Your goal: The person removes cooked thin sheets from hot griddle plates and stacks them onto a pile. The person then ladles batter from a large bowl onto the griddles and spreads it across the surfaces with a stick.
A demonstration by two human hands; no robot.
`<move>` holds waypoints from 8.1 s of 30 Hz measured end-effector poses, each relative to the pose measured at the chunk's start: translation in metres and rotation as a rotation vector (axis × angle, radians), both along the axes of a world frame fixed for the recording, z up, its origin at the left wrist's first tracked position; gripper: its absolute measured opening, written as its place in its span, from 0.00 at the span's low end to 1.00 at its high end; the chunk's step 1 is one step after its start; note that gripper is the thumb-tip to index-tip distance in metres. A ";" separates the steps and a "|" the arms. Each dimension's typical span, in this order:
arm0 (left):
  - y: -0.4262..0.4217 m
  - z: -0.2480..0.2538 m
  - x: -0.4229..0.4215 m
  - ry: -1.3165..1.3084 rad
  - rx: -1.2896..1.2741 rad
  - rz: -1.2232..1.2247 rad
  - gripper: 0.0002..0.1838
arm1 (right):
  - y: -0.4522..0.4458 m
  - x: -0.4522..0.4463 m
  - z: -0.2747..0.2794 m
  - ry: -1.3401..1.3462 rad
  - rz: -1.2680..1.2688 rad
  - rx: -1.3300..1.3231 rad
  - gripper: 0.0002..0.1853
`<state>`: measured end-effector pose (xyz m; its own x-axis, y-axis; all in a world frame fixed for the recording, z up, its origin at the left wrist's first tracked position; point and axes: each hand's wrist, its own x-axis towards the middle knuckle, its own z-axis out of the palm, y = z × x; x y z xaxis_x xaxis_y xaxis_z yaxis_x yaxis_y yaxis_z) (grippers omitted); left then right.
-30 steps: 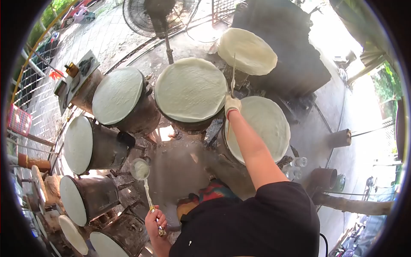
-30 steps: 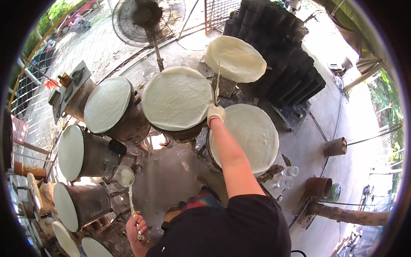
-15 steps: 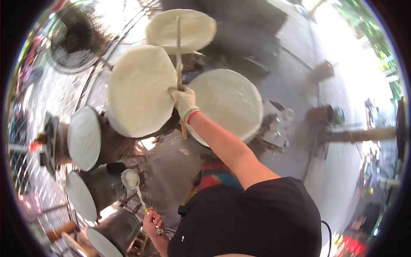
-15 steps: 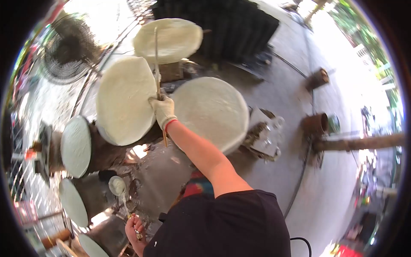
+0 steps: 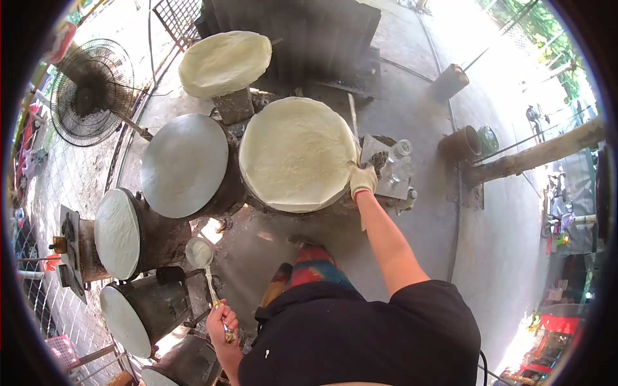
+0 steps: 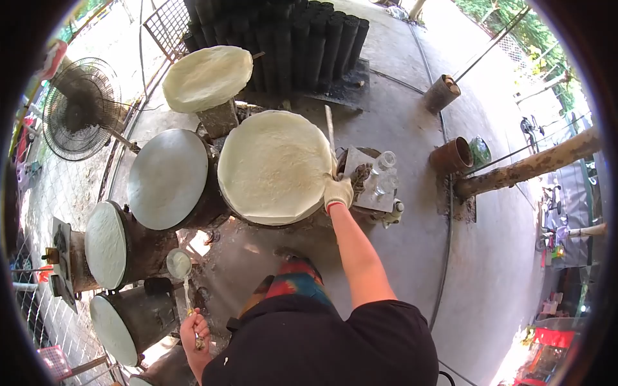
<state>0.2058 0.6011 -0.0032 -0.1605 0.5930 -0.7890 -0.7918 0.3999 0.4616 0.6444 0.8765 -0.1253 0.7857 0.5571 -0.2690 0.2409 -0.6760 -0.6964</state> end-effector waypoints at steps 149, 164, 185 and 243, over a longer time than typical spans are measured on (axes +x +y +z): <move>0.136 0.063 0.225 0.053 0.375 -0.553 0.05 | -0.102 0.131 0.085 0.165 1.420 -0.127 0.23; 0.323 -0.137 0.244 1.352 0.791 -1.230 0.13 | -0.091 -0.022 -0.032 -0.021 0.159 -0.015 0.21; 0.407 -0.112 0.129 1.815 0.551 -1.364 0.11 | -0.011 -0.074 -0.007 0.689 -0.170 0.445 0.19; 0.199 -0.086 0.130 1.369 0.170 -0.610 0.09 | 0.107 0.038 0.005 0.777 1.130 -0.483 0.14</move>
<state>0.3360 0.8000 -0.0890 -0.3965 0.9047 -0.1558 0.5393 0.3669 0.7580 0.6823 0.9839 -0.1199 -0.4305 0.5012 -0.7506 0.4688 -0.5864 -0.6605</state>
